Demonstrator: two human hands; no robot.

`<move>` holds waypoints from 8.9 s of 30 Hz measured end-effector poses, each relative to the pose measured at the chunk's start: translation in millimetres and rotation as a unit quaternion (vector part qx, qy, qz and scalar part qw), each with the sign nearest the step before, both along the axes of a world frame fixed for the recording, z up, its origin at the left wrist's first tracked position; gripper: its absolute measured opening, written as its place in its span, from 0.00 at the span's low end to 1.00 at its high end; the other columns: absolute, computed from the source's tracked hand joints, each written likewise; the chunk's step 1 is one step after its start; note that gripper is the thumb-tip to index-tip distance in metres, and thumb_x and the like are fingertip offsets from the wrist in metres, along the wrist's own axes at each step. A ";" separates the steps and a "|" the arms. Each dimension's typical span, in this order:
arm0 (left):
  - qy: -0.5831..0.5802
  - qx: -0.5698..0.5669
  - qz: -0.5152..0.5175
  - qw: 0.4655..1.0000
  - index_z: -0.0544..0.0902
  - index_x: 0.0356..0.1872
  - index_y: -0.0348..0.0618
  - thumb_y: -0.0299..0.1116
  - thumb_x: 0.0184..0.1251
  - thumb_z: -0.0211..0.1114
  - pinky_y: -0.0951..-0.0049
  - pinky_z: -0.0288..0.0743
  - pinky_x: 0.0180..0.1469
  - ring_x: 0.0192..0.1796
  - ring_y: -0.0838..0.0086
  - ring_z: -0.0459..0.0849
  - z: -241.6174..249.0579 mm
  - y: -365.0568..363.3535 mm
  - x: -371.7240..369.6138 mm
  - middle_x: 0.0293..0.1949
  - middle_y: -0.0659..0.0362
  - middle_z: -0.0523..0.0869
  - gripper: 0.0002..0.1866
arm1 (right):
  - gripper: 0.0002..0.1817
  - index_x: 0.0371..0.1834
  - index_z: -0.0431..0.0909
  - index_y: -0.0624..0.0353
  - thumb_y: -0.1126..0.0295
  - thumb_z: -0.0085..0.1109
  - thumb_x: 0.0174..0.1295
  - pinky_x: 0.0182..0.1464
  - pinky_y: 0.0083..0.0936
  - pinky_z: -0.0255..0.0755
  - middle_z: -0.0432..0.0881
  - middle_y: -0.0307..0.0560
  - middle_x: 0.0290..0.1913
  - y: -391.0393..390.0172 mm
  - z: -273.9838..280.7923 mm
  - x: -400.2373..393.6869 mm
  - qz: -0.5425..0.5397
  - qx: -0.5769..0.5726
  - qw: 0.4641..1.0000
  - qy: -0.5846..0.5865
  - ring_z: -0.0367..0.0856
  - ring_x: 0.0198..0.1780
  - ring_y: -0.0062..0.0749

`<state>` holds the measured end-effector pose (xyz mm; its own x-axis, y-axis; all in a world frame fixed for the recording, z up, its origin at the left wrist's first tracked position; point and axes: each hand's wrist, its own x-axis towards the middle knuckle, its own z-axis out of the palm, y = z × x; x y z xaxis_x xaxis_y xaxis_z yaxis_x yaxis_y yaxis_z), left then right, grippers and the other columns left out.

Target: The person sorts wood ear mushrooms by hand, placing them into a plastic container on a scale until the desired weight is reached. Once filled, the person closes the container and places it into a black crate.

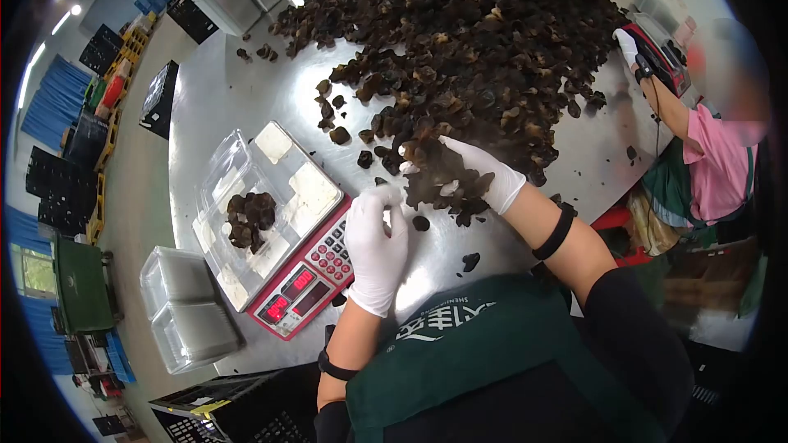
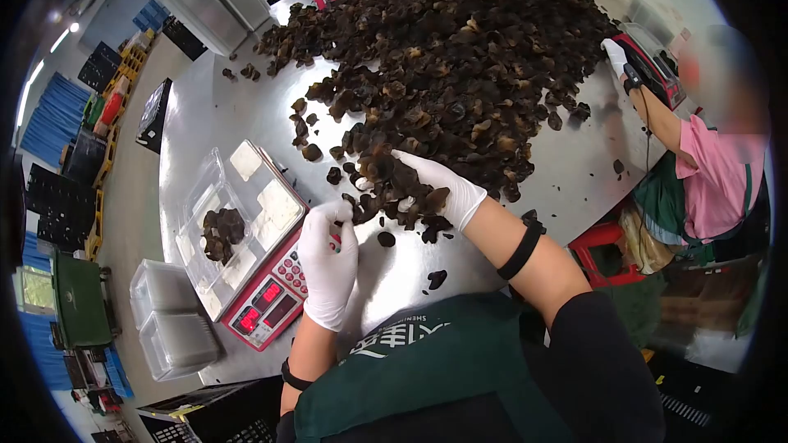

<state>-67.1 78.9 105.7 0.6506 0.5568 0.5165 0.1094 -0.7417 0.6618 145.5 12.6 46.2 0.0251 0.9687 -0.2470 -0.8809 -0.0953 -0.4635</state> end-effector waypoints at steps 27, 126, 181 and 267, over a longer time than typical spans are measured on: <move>-0.080 -0.569 -0.305 0.760 0.84 0.48 0.30 0.25 0.64 0.53 0.70 0.71 0.61 0.53 0.68 0.80 -24.3 -20.7 -130.1 0.49 0.52 0.83 0.16 | 0.29 0.70 0.70 0.62 0.49 0.36 0.81 0.20 0.14 0.66 0.82 0.56 0.56 67.6 71.0 -20.6 0.161 -0.022 0.985 -0.052 0.70 0.30 0.24; -0.118 -0.686 -0.202 0.689 0.61 0.77 0.36 0.12 0.49 0.56 0.70 0.69 0.66 0.66 0.67 0.76 -6.5 -19.7 -74.3 0.67 0.53 0.75 0.46 | 0.11 0.47 0.86 0.62 0.69 0.61 0.67 0.26 0.12 0.61 0.82 0.34 0.29 -247.1 69.9 -27.0 -0.156 -0.357 0.755 -0.528 0.69 0.24 0.10; 0.189 -0.014 -0.101 0.977 0.79 0.59 0.41 0.22 0.63 0.68 0.64 0.78 0.58 0.54 0.57 0.84 -41.4 -54.8 -4.3 0.53 0.48 0.83 0.22 | 0.14 0.51 0.85 0.57 0.71 0.63 0.63 0.40 0.27 0.78 0.85 0.47 0.29 -244.0 38.5 -25.9 -0.033 -0.332 0.619 -0.711 0.85 0.31 0.32; -0.024 0.020 0.247 0.969 0.80 0.61 0.35 0.18 0.63 0.60 0.66 0.73 0.63 0.54 0.63 0.82 57.4 111.0 -166.8 0.53 0.51 0.84 0.23 | 0.27 0.74 0.67 0.60 0.61 0.49 0.76 0.30 0.14 0.73 0.78 0.56 0.61 60.8 57.4 -26.3 0.056 0.117 0.992 0.007 0.76 0.34 0.21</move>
